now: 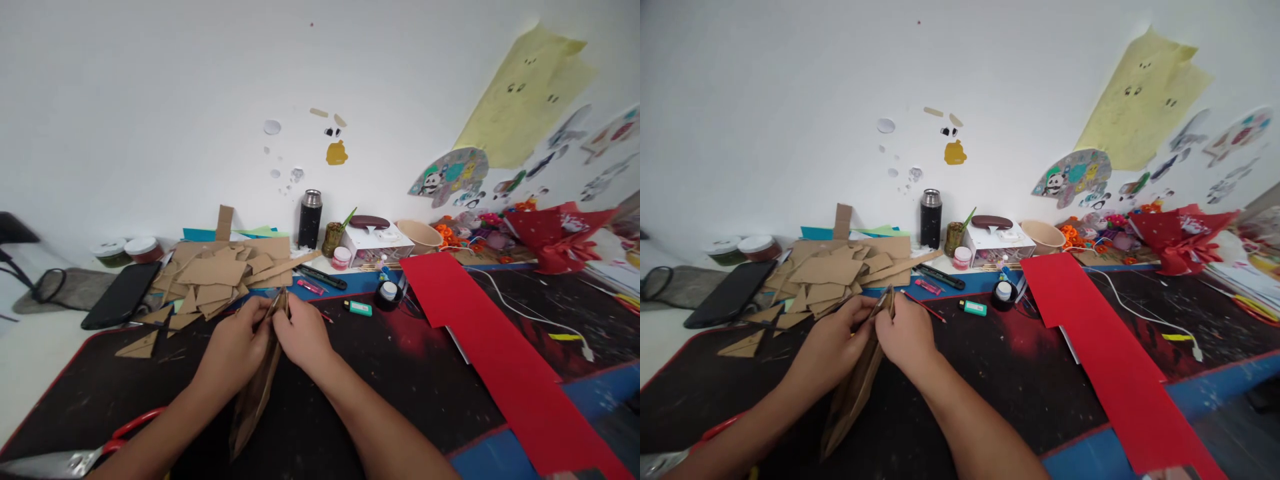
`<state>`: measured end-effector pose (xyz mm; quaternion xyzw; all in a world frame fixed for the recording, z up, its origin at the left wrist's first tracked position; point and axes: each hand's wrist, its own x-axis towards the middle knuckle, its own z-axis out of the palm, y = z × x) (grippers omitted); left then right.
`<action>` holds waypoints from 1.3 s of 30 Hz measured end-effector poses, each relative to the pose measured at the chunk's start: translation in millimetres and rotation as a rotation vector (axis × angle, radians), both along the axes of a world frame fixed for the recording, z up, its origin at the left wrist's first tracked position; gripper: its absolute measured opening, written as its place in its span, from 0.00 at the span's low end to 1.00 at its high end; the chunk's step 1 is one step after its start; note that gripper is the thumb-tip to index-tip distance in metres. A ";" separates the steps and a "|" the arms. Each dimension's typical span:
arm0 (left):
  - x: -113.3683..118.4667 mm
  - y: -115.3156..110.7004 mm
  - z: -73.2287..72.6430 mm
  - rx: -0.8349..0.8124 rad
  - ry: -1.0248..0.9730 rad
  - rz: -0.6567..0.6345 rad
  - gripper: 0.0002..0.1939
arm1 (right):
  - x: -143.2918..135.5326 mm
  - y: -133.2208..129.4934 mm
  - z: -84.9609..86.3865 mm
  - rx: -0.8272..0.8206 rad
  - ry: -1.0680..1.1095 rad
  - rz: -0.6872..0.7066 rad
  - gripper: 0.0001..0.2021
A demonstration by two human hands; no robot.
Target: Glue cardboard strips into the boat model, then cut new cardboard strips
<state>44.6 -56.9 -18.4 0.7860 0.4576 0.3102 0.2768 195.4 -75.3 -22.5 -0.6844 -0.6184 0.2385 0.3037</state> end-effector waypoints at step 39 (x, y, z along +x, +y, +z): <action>2.8 -3.0 4.4 -0.012 0.038 0.045 0.12 | 2.4 1.2 -2.3 0.003 -0.011 0.016 0.05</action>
